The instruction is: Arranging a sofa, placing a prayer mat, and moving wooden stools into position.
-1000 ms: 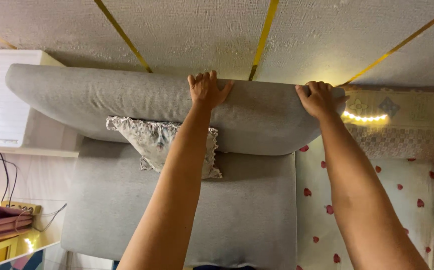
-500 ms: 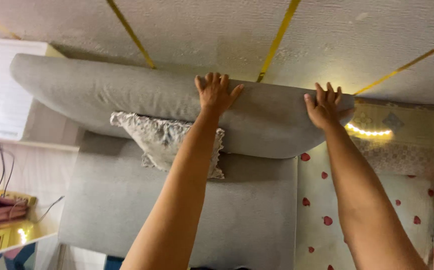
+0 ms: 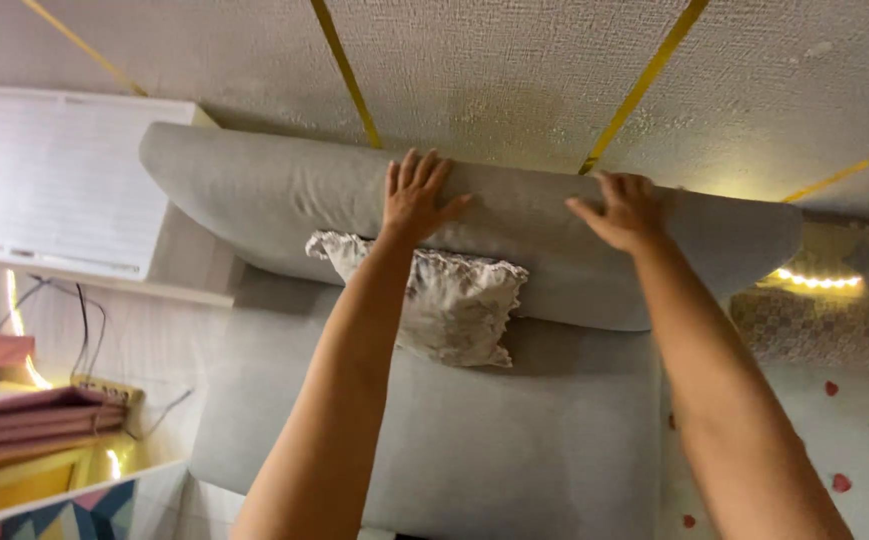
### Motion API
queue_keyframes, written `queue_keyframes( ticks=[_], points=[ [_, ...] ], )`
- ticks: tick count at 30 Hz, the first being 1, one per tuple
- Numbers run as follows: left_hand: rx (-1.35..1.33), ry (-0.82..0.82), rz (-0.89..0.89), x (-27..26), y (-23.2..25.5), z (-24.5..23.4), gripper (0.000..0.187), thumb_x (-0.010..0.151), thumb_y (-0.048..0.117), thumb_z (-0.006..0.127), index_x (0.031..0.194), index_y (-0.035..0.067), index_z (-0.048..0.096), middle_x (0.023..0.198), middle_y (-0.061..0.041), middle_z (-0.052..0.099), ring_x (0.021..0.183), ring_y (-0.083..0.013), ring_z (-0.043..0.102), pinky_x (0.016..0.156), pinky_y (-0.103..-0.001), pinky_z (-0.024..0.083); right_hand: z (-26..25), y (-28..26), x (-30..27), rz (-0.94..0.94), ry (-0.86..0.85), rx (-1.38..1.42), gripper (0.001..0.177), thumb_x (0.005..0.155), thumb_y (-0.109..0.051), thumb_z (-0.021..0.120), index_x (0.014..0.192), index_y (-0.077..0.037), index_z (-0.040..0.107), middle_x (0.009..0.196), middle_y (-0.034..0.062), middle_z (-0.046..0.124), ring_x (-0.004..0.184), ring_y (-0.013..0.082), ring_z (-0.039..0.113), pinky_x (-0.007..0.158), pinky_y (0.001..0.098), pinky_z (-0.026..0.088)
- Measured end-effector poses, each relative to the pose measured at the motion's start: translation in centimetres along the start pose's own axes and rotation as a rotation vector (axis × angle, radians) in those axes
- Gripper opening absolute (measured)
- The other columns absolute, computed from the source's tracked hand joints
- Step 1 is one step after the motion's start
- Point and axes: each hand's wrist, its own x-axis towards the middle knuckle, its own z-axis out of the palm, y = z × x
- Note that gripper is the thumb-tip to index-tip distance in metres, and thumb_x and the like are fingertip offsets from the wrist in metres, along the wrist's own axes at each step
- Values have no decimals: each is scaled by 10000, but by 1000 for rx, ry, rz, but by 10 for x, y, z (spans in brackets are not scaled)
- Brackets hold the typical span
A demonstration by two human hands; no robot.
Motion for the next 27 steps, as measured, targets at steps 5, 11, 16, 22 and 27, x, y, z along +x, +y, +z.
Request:
queue_keyframes(
  ticks=[5,11,16,22,27],
  points=[
    [-58,-73,-61,14,-76,-18,815,921,783,444,1540,253,419,1624,-40,334,1547,-298,163,1244,-547,17,-11,-112,13,68,-108,-164,1078,750,-958,350,1599,-296,287,1629,117,286,1509,372,267,1140,799,55],
    [-90,-99,-90,27,-128,-42,815,873,820,482,1398,203,574,1467,-68,523,1450,-290,337,1222,-581,91,4,-135,34,103,-92,-164,1101,719,-1001,345,1573,-307,341,1622,104,337,1495,378,285,1136,796,20],
    [-26,-239,-118,45,-136,-58,906,799,898,485,1318,169,630,1396,-91,581,1391,-301,424,1190,-585,162,8,-134,43,115,-97,-186,1074,716,-989,381,1555,-319,372,1605,103,348,1474,386,289,1134,770,8],
    [93,-325,-112,71,-138,-29,1109,708,1016,404,1343,127,591,1373,-153,578,1333,-332,489,1084,-593,267,5,-126,46,206,-63,-37,882,875,-892,332,1512,-298,472,1619,75,394,1499,378,331,1195,722,98],
    [63,-266,-148,85,-134,-35,1125,724,1023,374,1352,117,597,1355,-153,591,1349,-297,485,1133,-530,269,6,-120,68,143,-12,-77,912,890,-890,340,1543,-262,441,1601,129,400,1461,399,355,1165,712,136]
  ],
)
